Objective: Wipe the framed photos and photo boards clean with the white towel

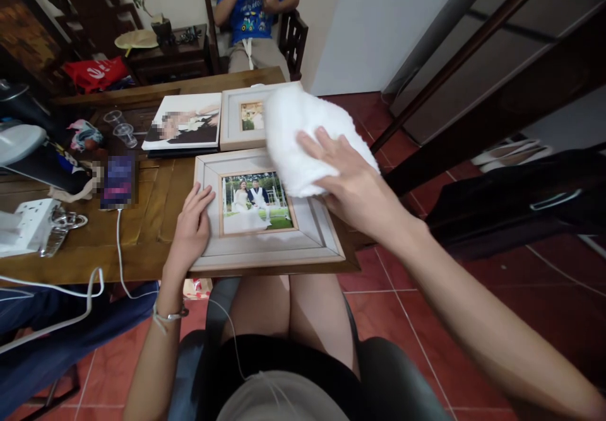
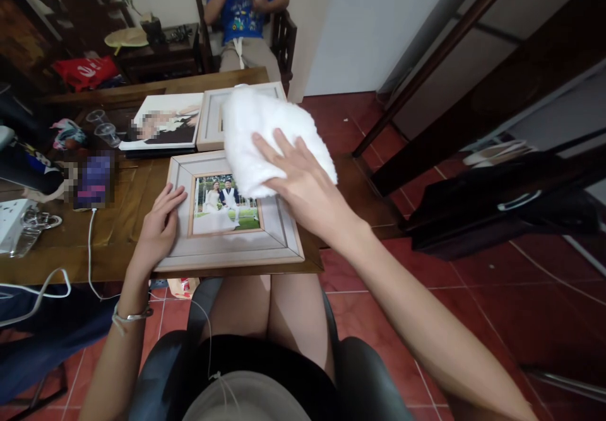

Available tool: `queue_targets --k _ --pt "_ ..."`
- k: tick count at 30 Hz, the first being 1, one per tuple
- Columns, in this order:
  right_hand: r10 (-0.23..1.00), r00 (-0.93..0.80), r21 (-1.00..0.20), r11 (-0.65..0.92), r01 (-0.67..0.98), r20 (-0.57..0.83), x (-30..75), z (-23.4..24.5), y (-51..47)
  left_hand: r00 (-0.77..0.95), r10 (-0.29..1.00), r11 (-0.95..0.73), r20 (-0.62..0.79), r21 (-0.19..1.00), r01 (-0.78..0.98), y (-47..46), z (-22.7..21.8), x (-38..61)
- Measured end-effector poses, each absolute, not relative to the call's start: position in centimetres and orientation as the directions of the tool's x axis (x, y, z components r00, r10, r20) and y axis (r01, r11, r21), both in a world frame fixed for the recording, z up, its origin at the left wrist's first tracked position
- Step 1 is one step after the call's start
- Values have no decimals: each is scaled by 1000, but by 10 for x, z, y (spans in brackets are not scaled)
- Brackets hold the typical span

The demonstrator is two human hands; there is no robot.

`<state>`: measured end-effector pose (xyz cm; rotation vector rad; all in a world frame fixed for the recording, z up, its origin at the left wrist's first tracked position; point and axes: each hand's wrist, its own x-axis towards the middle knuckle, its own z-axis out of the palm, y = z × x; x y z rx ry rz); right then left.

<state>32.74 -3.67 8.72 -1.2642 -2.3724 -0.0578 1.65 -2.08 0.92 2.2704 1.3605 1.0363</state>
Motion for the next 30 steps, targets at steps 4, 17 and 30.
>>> queue_targets --k 4,17,30 --pt "777 -593 -39 612 790 210 301 64 -5 281 856 -502 433 571 650 -21 10 18" --pt "690 -724 -306 685 661 -20 295 101 -121 275 865 -491 419 598 633 -24 11 20" --pt "796 -546 -76 581 810 262 288 45 -23 302 844 -526 444 566 635 -22 8 17"
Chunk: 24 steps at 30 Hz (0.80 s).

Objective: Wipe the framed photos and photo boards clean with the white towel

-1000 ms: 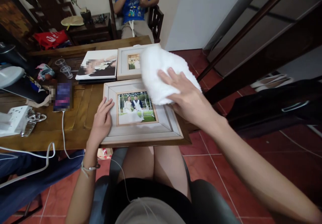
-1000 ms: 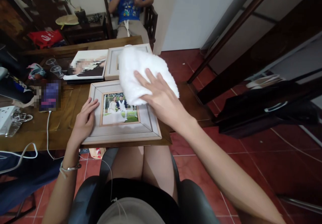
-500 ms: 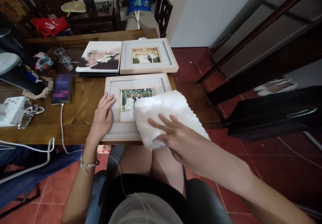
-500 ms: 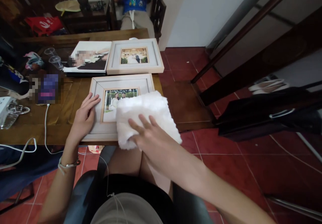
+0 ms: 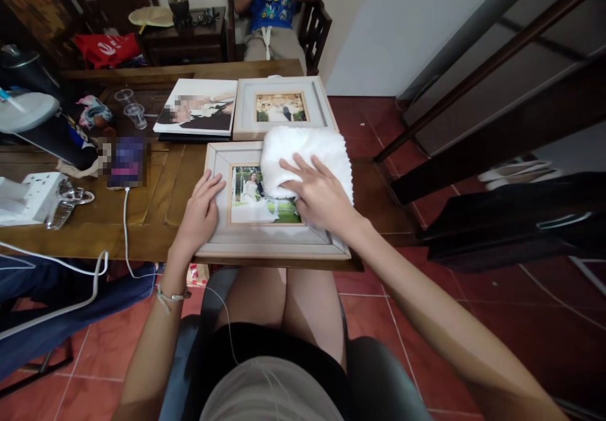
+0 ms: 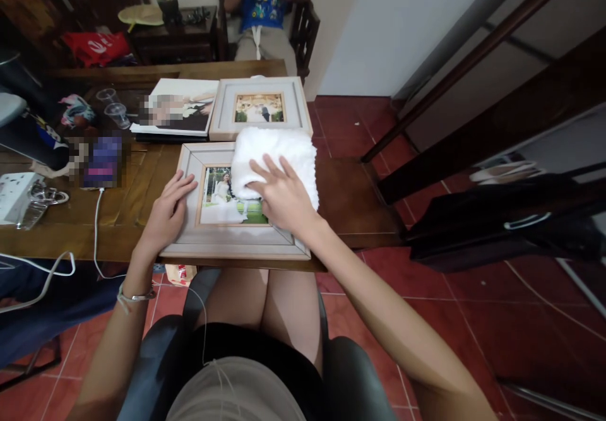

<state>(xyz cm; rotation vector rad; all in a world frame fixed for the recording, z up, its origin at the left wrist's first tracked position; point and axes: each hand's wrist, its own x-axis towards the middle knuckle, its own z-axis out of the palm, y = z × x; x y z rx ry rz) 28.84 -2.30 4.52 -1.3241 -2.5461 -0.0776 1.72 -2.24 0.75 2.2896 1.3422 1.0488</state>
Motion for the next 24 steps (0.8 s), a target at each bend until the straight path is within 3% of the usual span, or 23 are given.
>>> queue_targets --k 4,15,24 --pt "786 -575 -49 599 799 228 285 43 -31 283 839 -528 464 571 628 -22 5 18" --pt "756 -652 -186 650 737 59 280 81 -111 258 859 -489 443 558 670 -22 6 20" --pt "777 -618 -170 629 758 122 281 63 -101 288 862 -488 418 525 698 -20 4 16"
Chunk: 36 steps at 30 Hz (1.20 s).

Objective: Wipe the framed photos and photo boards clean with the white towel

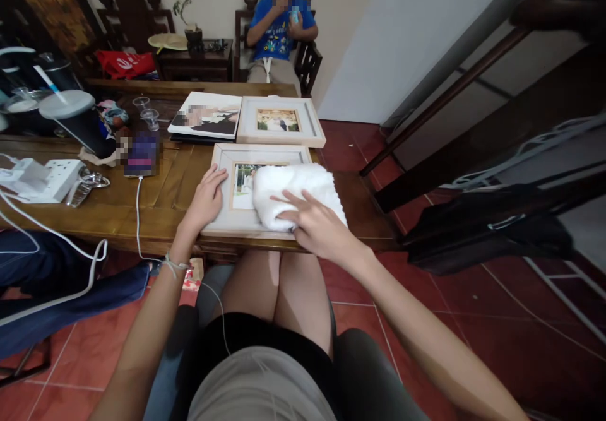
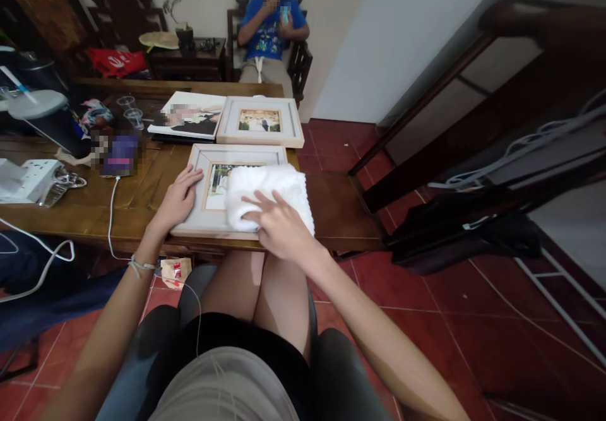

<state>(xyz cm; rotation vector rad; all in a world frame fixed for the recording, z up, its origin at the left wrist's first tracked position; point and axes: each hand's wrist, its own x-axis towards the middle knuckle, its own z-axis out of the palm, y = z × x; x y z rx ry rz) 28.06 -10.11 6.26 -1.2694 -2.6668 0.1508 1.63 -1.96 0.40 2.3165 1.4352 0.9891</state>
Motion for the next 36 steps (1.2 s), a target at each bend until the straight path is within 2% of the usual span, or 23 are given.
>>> queue_targets --k 6,11,17,21,23,29,33,36 --pt "835 -509 -75 533 843 211 282 47 -44 292 871 -473 395 513 716 -19 5 16" --pt "867 -472 -51 484 873 160 268 51 -70 259 872 -465 416 534 707 -15 2 17" --pt "806 -590 -190 587 787 48 268 74 -127 263 868 -465 420 508 725 -12 1 18" --pt "781 -618 -278 616 737 90 272 66 -112 278 873 -462 401 495 736 -13 3 17" --pt "789 -602 -260 610 748 120 275 56 -89 290 874 -463 390 488 740 -13 3 17" --pt "852 -463 -78 493 867 244 278 42 -12 326 862 -491 389 479 727 -13 4 16" --pt "866 -460 -37 476 879 195 270 43 -8 299 868 -476 396 499 724 -14 4 18" --pt "830 -544 -83 555 828 125 272 51 -35 282 868 -473 408 508 720 -14 3 19"
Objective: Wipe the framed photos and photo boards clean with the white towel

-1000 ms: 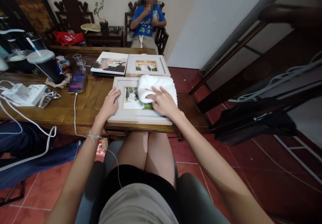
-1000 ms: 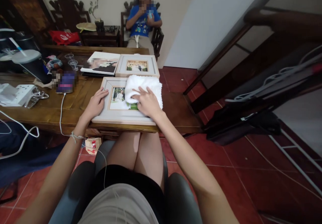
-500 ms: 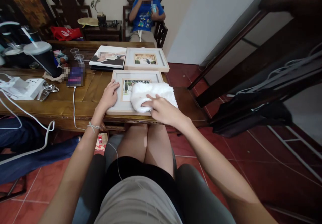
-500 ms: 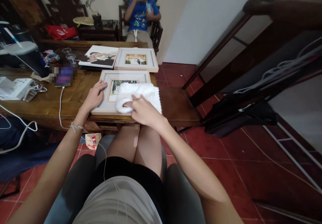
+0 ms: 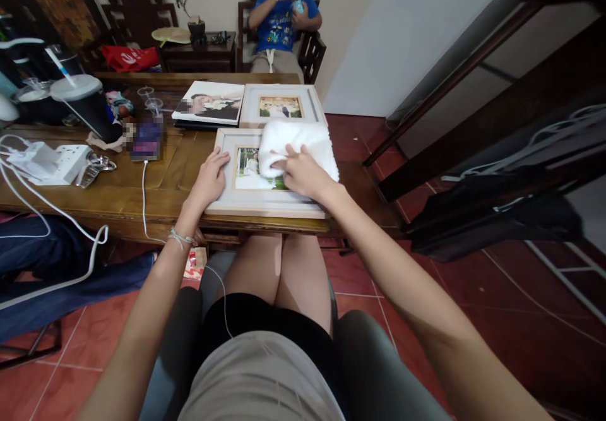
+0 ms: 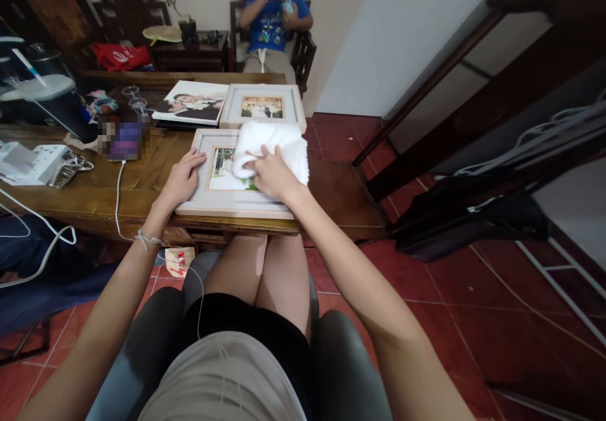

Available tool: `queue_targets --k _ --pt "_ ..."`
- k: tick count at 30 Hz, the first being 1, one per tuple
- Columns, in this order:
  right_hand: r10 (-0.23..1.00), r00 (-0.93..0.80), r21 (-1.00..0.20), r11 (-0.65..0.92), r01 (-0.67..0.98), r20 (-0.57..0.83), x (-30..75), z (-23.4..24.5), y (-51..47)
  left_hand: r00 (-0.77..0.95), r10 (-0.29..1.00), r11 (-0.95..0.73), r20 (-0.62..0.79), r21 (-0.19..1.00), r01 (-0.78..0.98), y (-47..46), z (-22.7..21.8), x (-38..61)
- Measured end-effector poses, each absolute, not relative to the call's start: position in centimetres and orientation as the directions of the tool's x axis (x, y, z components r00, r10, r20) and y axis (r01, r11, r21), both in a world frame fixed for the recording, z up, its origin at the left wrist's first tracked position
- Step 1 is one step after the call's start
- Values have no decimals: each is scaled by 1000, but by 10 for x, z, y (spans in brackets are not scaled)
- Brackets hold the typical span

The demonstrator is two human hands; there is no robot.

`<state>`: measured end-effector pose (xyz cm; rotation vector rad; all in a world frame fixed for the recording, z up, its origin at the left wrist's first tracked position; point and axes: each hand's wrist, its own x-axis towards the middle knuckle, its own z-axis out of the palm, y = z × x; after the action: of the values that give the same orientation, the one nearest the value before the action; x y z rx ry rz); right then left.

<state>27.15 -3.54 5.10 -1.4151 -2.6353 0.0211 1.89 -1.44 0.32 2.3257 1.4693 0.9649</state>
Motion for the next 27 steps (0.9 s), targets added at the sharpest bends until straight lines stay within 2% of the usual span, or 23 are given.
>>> queue_targets --k 3,6,9,11,15,19,23,27 --pt "761 -648 -244 633 735 22 290 71 -68 276 873 -468 403 525 711 -14 3 20" --pt "711 -700 -437 612 659 -61 312 90 -88 280 867 -475 412 517 712 -14 2 19" --pt "700 -710 -506 585 634 -80 319 90 -93 289 865 -480 410 508 715 -14 2 19" --pt "736 -676 -484 578 657 -38 315 80 -88 300 868 -479 397 506 717 -15 3 18" --pt "825 -545 -398 555 731 149 305 55 -53 320 858 -495 402 481 724 -16 4 17" --pt "840 -476 -233 534 813 261 297 45 -5 329 852 -506 408 474 721 -16 3 16" --pt "872 -444 -96 470 878 208 282 46 2 297 851 -499 433 494 712 -15 2 16" --pt "833 -546 -118 553 825 84 272 59 -50 274 861 -484 429 523 702 -16 2 18"
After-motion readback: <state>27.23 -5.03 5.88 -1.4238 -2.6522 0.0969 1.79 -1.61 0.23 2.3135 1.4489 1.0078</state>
